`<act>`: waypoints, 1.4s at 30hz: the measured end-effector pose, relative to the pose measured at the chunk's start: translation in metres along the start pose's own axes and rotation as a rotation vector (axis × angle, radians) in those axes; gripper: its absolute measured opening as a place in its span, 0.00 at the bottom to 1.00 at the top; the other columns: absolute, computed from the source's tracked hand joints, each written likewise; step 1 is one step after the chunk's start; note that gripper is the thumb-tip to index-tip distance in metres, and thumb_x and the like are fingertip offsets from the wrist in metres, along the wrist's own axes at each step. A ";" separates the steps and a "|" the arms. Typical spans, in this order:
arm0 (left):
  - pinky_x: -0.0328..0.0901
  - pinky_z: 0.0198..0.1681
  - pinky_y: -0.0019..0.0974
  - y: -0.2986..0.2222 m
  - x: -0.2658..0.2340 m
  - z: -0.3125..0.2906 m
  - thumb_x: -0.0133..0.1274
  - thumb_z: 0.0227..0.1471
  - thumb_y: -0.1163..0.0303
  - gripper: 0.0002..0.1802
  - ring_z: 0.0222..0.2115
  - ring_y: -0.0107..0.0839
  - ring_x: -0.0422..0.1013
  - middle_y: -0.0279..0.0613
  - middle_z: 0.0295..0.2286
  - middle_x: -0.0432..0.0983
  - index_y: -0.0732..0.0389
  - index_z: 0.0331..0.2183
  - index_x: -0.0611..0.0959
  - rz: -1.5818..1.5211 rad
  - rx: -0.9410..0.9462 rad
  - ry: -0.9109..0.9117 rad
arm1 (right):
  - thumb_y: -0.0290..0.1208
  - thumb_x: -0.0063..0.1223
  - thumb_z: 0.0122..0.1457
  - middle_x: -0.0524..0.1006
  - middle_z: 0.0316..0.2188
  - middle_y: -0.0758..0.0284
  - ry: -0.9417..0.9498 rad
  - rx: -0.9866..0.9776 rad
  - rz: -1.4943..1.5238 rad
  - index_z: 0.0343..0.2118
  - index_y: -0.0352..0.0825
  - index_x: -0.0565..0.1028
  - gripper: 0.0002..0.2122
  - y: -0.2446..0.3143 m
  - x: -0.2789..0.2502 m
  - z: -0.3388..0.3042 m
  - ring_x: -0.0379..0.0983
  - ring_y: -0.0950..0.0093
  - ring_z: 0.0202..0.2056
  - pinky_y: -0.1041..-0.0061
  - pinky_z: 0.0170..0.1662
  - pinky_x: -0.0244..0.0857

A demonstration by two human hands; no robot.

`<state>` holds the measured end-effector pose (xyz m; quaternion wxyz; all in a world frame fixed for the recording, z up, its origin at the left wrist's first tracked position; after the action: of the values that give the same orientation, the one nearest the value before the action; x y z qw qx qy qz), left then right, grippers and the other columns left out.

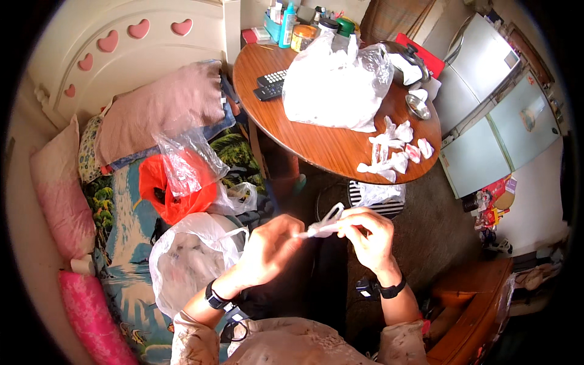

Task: The person sorts through plastic bags, pulling items from a large white bag, unfolding smaller transparent bags, and folding or rolling them by hand before setting them aside.

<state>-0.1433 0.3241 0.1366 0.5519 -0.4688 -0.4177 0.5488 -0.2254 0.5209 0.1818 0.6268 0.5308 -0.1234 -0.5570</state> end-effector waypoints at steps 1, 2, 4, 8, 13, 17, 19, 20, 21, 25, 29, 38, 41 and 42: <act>0.65 0.33 0.25 0.002 -0.005 -0.002 0.53 0.61 0.71 0.07 0.33 0.23 0.69 0.37 0.39 0.70 0.62 0.37 0.72 -0.117 -0.053 -0.035 | 0.15 0.57 0.56 0.79 0.31 0.63 -0.047 -0.084 -0.010 0.28 0.28 0.77 0.02 0.006 0.001 0.011 0.77 0.76 0.26 0.78 0.31 0.72; 0.64 0.32 0.24 0.002 -0.012 -0.007 0.53 0.61 0.70 0.08 0.33 0.22 0.68 0.36 0.40 0.68 0.61 0.40 0.71 -0.234 -0.110 -0.079 | 0.17 0.57 0.57 0.79 0.29 0.64 -0.086 -0.168 -0.013 0.27 0.29 0.77 0.03 0.010 0.003 0.027 0.77 0.76 0.26 0.78 0.31 0.71; 0.63 0.33 0.23 -0.006 -0.030 -0.015 0.54 0.61 0.66 0.17 0.36 0.22 0.67 0.37 0.41 0.67 0.61 0.47 0.70 -0.208 -0.080 -0.177 | 0.20 0.55 0.59 0.78 0.25 0.67 -0.323 -0.224 -0.104 0.26 0.30 0.76 0.05 0.017 -0.024 0.073 0.75 0.79 0.26 0.78 0.31 0.69; 0.65 0.37 0.26 0.002 -0.054 -0.053 0.56 0.60 0.60 0.19 0.37 0.23 0.69 0.35 0.40 0.72 0.63 0.46 0.74 -0.114 -0.124 -0.235 | 0.24 0.54 0.63 0.82 0.31 0.68 -0.631 -0.276 -0.254 0.38 0.30 0.79 0.05 -0.012 -0.095 0.182 0.76 0.80 0.33 0.77 0.38 0.71; 0.66 0.31 0.26 0.030 -0.109 -0.126 0.48 0.63 0.70 0.11 0.28 0.21 0.72 0.34 0.29 0.78 0.66 0.34 0.81 0.119 -0.401 -0.486 | 0.35 0.57 0.63 0.79 0.48 0.61 -0.424 -0.327 -0.670 0.53 0.39 0.76 0.17 -0.037 -0.115 0.255 0.73 0.74 0.51 0.72 0.53 0.66; 0.66 0.29 0.27 0.064 -0.147 -0.195 0.44 0.60 0.75 0.11 0.25 0.21 0.73 0.35 0.26 0.79 0.65 0.33 0.82 0.388 -0.629 -0.636 | 0.32 0.55 0.63 0.77 0.49 0.64 -0.358 -0.417 -0.431 0.52 0.35 0.75 0.16 -0.016 -0.008 0.177 0.72 0.73 0.50 0.73 0.52 0.66; 0.68 0.38 0.35 0.093 -0.143 -0.202 0.54 0.52 0.77 0.09 0.37 0.35 0.75 0.44 0.35 0.79 0.58 0.37 0.83 0.623 -0.631 -0.528 | 0.28 0.53 0.64 0.78 0.44 0.65 -0.167 -0.286 -0.206 0.46 0.30 0.77 0.11 0.002 0.063 0.108 0.73 0.75 0.43 0.76 0.47 0.68; 0.68 0.44 0.40 0.101 -0.137 -0.197 0.57 0.48 0.77 0.13 0.44 0.41 0.74 0.46 0.39 0.78 0.56 0.39 0.83 0.796 -0.507 -0.427 | 0.26 0.55 0.61 0.79 0.35 0.67 0.051 -0.182 0.140 0.38 0.31 0.78 0.06 0.013 0.103 0.076 0.74 0.75 0.37 0.74 0.41 0.69; 0.64 0.50 0.44 0.106 -0.128 -0.187 0.59 0.45 0.77 0.16 0.49 0.45 0.70 0.45 0.43 0.77 0.55 0.40 0.83 0.952 -0.457 -0.340 | 0.24 0.57 0.57 0.78 0.29 0.66 0.270 -0.089 0.113 0.34 0.32 0.78 0.03 0.012 0.137 0.046 0.75 0.71 0.34 0.72 0.38 0.69; 0.57 0.59 0.50 0.154 -0.120 -0.188 0.59 0.42 0.79 0.16 0.55 0.49 0.64 0.42 0.47 0.75 0.57 0.38 0.84 1.162 -0.422 -0.127 | 0.24 0.60 0.54 0.76 0.45 0.55 0.779 0.048 0.265 0.48 0.31 0.73 0.17 -0.027 0.262 -0.059 0.74 0.56 0.47 0.64 0.50 0.68; 0.69 0.46 0.41 0.117 -0.155 -0.201 0.54 0.42 0.83 0.14 0.43 0.47 0.75 0.47 0.39 0.80 0.62 0.35 0.85 0.775 -0.593 -0.379 | 0.26 0.61 0.55 0.75 0.48 0.55 0.610 0.182 0.291 0.52 0.31 0.71 0.21 -0.043 0.277 -0.076 0.73 0.59 0.50 0.66 0.54 0.66; 0.68 0.32 0.29 0.039 -0.118 -0.178 0.51 0.63 0.68 0.12 0.26 0.21 0.73 0.36 0.27 0.81 0.70 0.37 0.81 0.147 -0.432 -0.684 | 0.28 0.63 0.57 0.70 0.54 0.65 0.478 0.612 1.082 0.63 0.37 0.58 0.33 -0.004 0.292 -0.074 0.68 0.74 0.52 0.71 0.54 0.63; 0.68 0.31 0.30 0.042 -0.107 -0.168 0.48 0.64 0.67 0.13 0.26 0.24 0.74 0.38 0.27 0.80 0.67 0.34 0.80 -0.091 -0.372 -0.680 | 0.23 0.56 0.60 0.77 0.39 0.71 0.282 0.565 0.950 0.47 0.33 0.74 0.12 -0.005 0.263 -0.068 0.71 0.84 0.37 0.82 0.42 0.67; 0.67 0.31 0.29 0.042 -0.107 -0.164 0.47 0.65 0.66 0.13 0.26 0.24 0.74 0.37 0.27 0.79 0.65 0.33 0.79 -0.246 -0.301 -0.724 | 0.23 0.57 0.59 0.77 0.37 0.72 0.284 0.612 0.978 0.46 0.33 0.74 0.12 -0.009 0.249 -0.070 0.71 0.86 0.34 0.85 0.38 0.66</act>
<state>0.0023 0.2061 0.0672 0.3560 -0.2673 -0.7135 0.5411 -0.0910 0.3525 0.0376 0.6396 0.6381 -0.4235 -0.0662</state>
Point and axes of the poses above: each hand's wrist, its own z-axis towards the middle knuckle, its own x-axis out of the palm, y = z × x, the point moved 5 cm from there along z, towards the middle knuckle
